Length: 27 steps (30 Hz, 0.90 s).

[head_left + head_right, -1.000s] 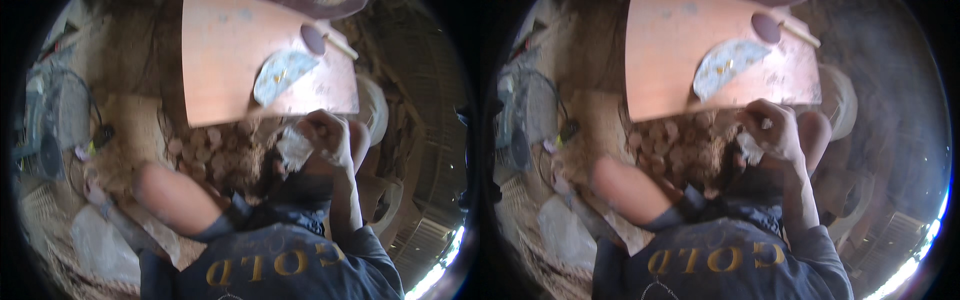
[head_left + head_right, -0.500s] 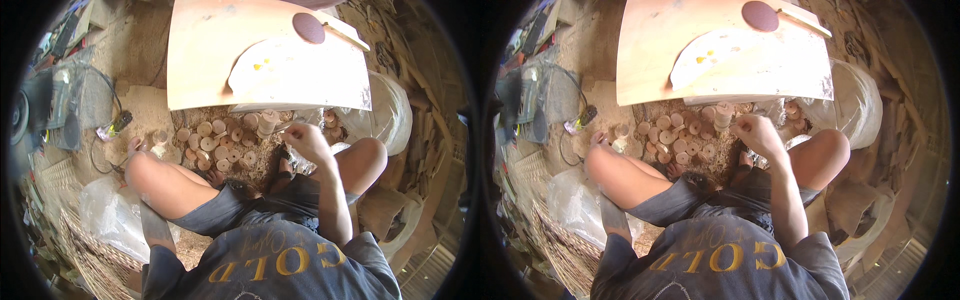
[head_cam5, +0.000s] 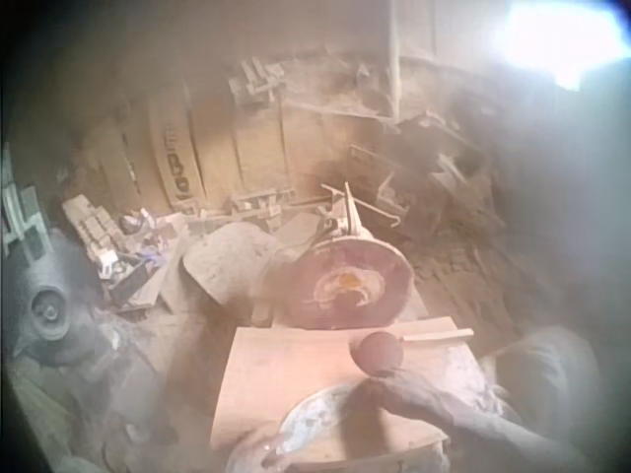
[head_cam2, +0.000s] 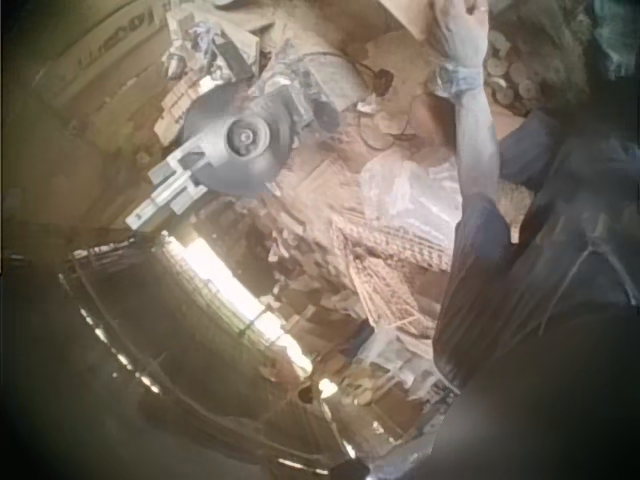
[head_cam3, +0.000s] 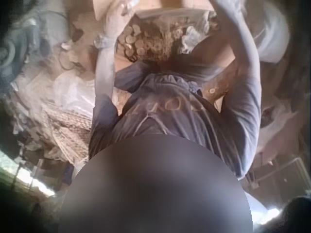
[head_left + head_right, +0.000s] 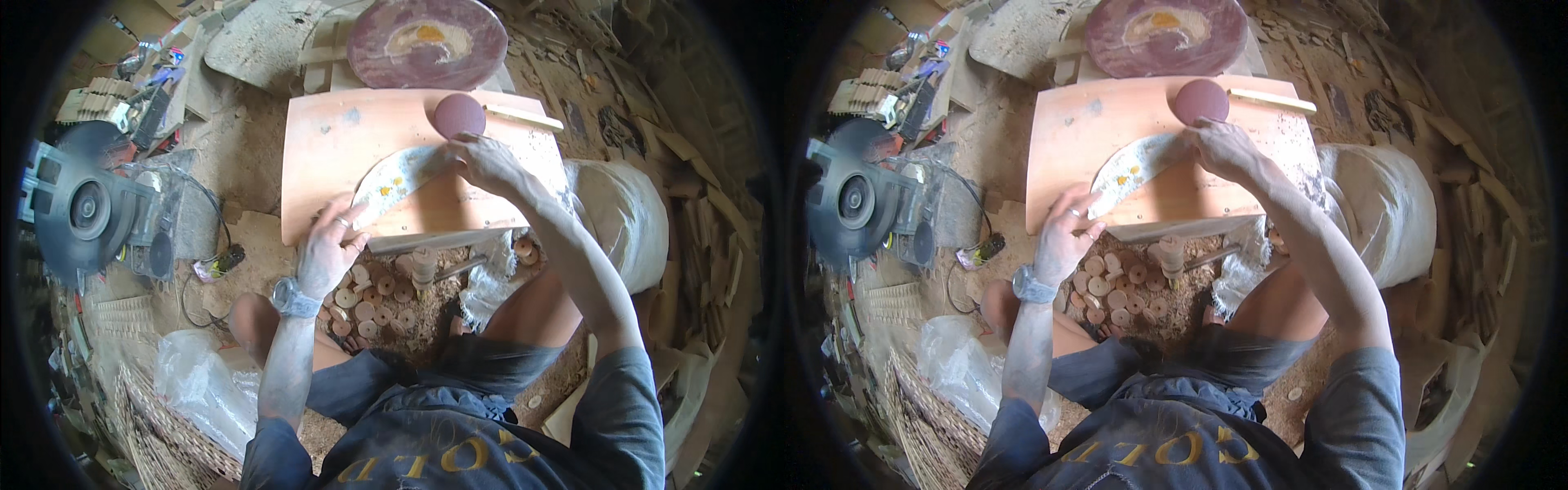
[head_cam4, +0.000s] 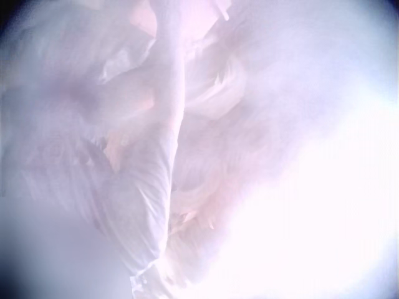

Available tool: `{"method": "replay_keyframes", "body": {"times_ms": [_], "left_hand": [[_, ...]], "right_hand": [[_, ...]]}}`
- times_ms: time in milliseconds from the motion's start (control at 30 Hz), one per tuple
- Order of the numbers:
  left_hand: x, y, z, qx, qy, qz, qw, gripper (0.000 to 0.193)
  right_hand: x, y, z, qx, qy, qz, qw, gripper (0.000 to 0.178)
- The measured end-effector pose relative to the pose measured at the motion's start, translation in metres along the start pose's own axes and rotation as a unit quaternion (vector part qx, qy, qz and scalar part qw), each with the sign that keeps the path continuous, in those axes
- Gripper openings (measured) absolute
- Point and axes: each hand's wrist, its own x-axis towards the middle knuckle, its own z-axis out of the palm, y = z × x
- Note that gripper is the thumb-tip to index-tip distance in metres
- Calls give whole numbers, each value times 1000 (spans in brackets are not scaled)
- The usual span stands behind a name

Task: The person sits at a workbench in a cluttered workshop and applies glue to a small, curved wooden piece. They use a small tube to dispense glue and a cloth to spread it evenly across the surface. The person repeatedly applies and spreads the glue, occasionally picking up and setting down the wooden piece.

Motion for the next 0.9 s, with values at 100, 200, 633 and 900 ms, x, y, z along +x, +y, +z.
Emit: {"method": "replay_keyframes", "body": {"times_ms": [100, 200, 633, 900], "left_hand": [[11, -13, 1, -5, -26, 13, 1000, 24], [13, -18, -4, -22, 2, 18, 1000, 16], [119, 4, -16, -209, 134, -70, 966, 11], [249, -15, 9, -151, 212, -98, 961, 16]], "right_hand": [[-5, 9, 6, -19, 10, -14, 1000, 32], [-14, 10, 4, 4, 22, -55, 998, 39], [20, 46, -66, 340, 261, -27, 903, 15], [70, 87, -101, 247, 322, -10, 914, 30]]}}
